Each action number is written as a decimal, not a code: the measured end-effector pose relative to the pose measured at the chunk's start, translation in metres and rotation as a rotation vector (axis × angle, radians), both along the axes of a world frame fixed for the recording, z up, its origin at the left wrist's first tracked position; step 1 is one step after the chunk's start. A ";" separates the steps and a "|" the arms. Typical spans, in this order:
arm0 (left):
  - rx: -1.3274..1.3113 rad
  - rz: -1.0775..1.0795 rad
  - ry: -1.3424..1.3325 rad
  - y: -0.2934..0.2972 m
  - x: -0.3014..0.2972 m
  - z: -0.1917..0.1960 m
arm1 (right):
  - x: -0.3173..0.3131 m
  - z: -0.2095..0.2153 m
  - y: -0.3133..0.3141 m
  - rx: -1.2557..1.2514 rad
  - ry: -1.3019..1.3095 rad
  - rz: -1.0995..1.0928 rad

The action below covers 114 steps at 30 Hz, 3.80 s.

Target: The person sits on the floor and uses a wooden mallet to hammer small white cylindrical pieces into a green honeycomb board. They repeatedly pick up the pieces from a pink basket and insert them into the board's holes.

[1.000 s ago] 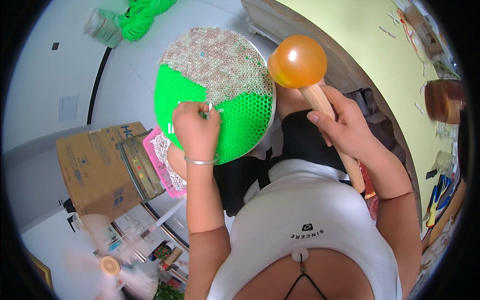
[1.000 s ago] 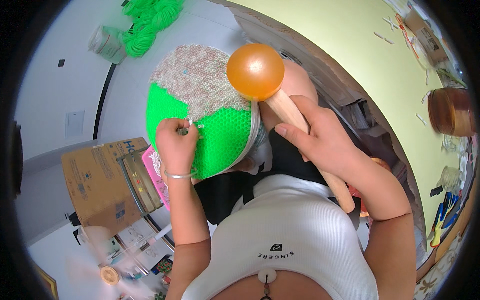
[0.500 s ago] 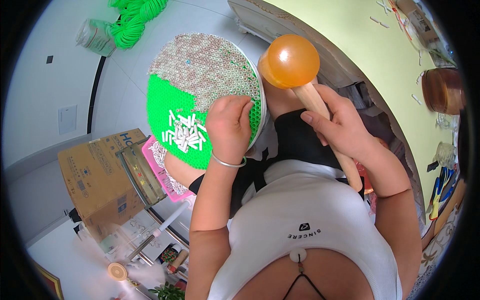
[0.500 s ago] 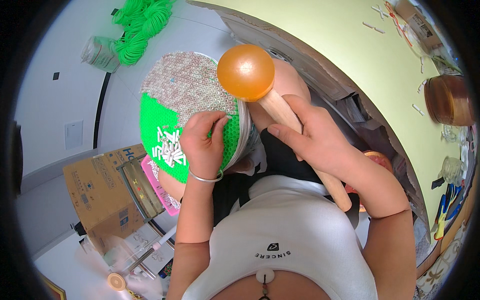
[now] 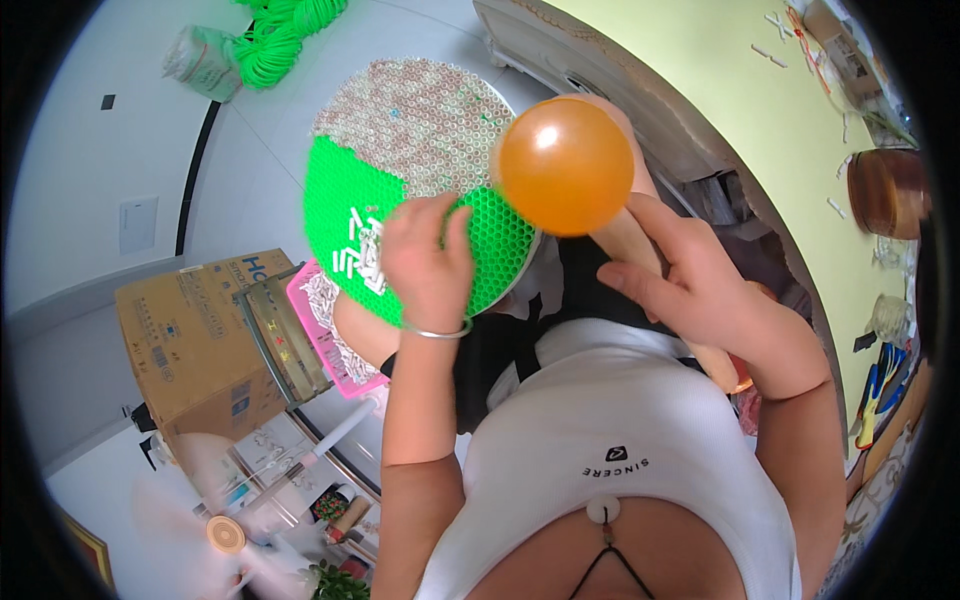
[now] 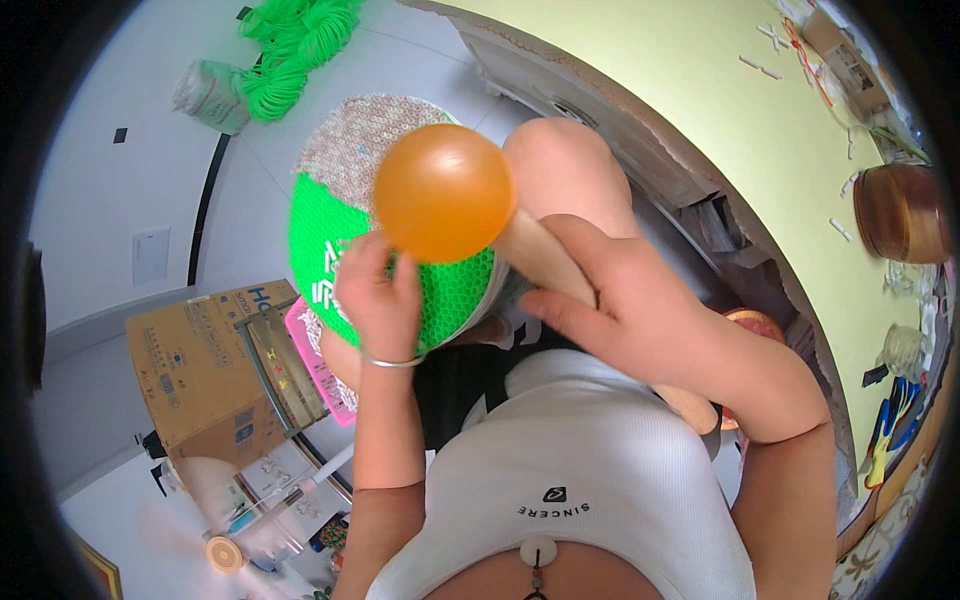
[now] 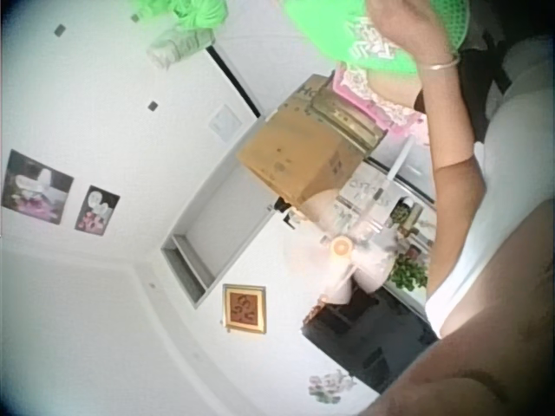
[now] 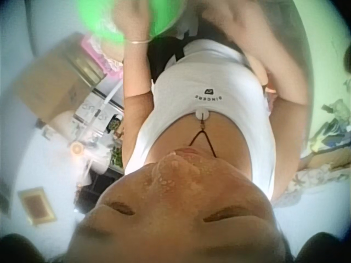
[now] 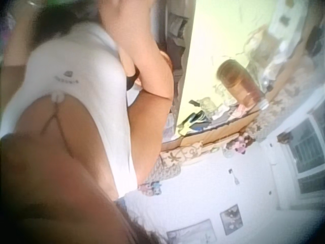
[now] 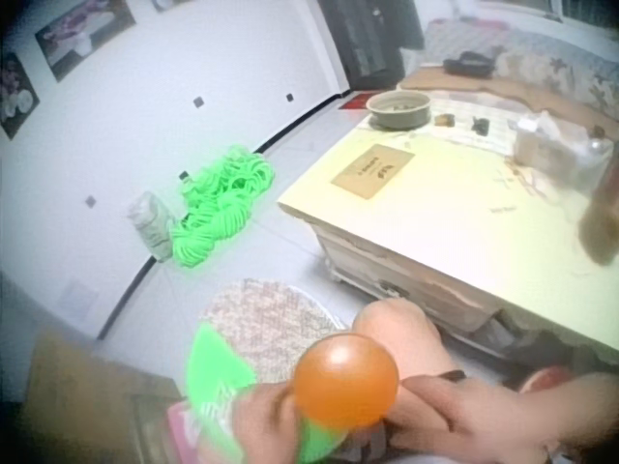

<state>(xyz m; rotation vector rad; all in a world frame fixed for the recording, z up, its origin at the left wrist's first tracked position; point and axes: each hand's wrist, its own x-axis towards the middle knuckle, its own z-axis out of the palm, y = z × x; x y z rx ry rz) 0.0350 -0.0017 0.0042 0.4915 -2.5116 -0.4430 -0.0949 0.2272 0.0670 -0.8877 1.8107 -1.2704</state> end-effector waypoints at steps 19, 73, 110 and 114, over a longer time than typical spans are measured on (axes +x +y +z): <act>0.066 0.137 -0.425 -0.063 0.035 0.018 | -0.002 -0.008 -0.003 0.085 -0.231 -0.157; -0.019 -0.015 -0.160 -0.030 0.053 0.025 | -0.003 0.000 -0.013 0.251 0.140 0.103; 0.304 -0.184 0.053 0.032 -0.017 -0.011 | -0.010 -0.017 0.005 0.196 -0.262 -0.092; 0.145 -0.198 0.076 0.036 -0.019 -0.013 | -0.008 -0.016 0.006 0.179 -0.245 -0.085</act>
